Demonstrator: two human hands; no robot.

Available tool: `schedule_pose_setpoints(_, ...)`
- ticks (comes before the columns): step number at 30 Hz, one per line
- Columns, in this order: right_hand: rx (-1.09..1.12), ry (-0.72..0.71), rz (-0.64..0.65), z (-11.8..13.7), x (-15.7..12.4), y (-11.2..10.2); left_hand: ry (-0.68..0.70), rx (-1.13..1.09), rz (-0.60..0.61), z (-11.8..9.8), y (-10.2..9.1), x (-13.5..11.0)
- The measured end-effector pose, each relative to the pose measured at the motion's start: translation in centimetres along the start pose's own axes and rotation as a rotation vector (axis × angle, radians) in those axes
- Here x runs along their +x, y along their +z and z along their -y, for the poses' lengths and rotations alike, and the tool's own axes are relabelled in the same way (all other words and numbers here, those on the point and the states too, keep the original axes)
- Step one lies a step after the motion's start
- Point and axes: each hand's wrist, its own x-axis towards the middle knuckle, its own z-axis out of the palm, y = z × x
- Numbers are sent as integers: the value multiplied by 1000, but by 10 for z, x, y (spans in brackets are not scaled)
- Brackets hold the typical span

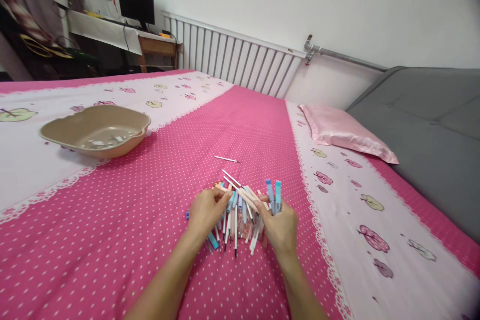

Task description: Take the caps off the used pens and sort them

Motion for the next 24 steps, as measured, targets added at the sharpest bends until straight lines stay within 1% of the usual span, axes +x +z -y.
schedule_pose_setpoints(2, 69, 0, 30, 3, -1, -2, 42, 62, -41, 0, 0, 0)
schedule_pose_setpoints(3, 140, 18, 73, 5, -2, -3, 68, 71, -56, 0, 0, 1)
schedule_pose_setpoints(4, 230, 60, 148, 7, -4, -3, 87, 36, -56, -1, 0, 1)
schedule_pose_setpoints(5, 332, 118, 250, 10, -6, -4, 110, -36, -30, -2, 0, 0)
schedule_pose_setpoints(6, 435, 185, 369, 12, -8, -4, 133, -141, 26, -5, 0, -1)
schedule_pose_setpoints(7, 527, 251, 487, 15, -10, -5, 154, -268, 117, -8, 0, -3)
schedule_pose_setpoints(8, 606, 307, 588, 16, -11, -5, 167, -402, 235, -12, 0, -6)
schedule_pose_setpoints(9, 670, 347, 662, 18, -13, -5, 166, -528, 366, -16, -1, -9)
schedule_pose_setpoints(11, 766, 412, 746, 19, -14, -5, 135, -708, 605, -24, -2, -15)
schedule_pose_setpoints(12, 801, 450, 770, 18, -14, -5, 119, -760, 689, -26, -2, -18)
schedule_pose_setpoints(13, 831, 484, 786, 18, -14, -5, 104, -795, 734, -28, -2, -20)
schedule_pose_setpoints(14, 858, 505, 797, 17, -14, -5, 95, -817, 748, -28, -2, -20)
schedule_pose_setpoints(16, 897, 497, 801, 16, -12, -5, 79, -864, 700, -27, -3, -19)
schedule_pose_setpoints(17, 897, 475, 799, 16, -11, -5, 66, -886, 635, -26, -3, -18)
schedule_pose_setpoints(18, 879, 452, 793, 16, -11, -5, 53, -901, 546, -25, -4, -16)
schedule_pose_setpoints(20, 809, 421, 772, 14, -10, -5, 26, -898, 362, -23, -7, -12)
schedule_pose_setpoints(21, 772, 413, 764, 13, -9, -4, 11, -889, 294, -22, -8, -11)
schedule_pose_setpoints(22, 746, 403, 755, 12, -9, -4, -2, -881, 259, -22, -9, -10)
schedule_pose_setpoints(24, 735, 385, 746, 10, -9, -4, -21, -895, 267, -23, -11, -9)
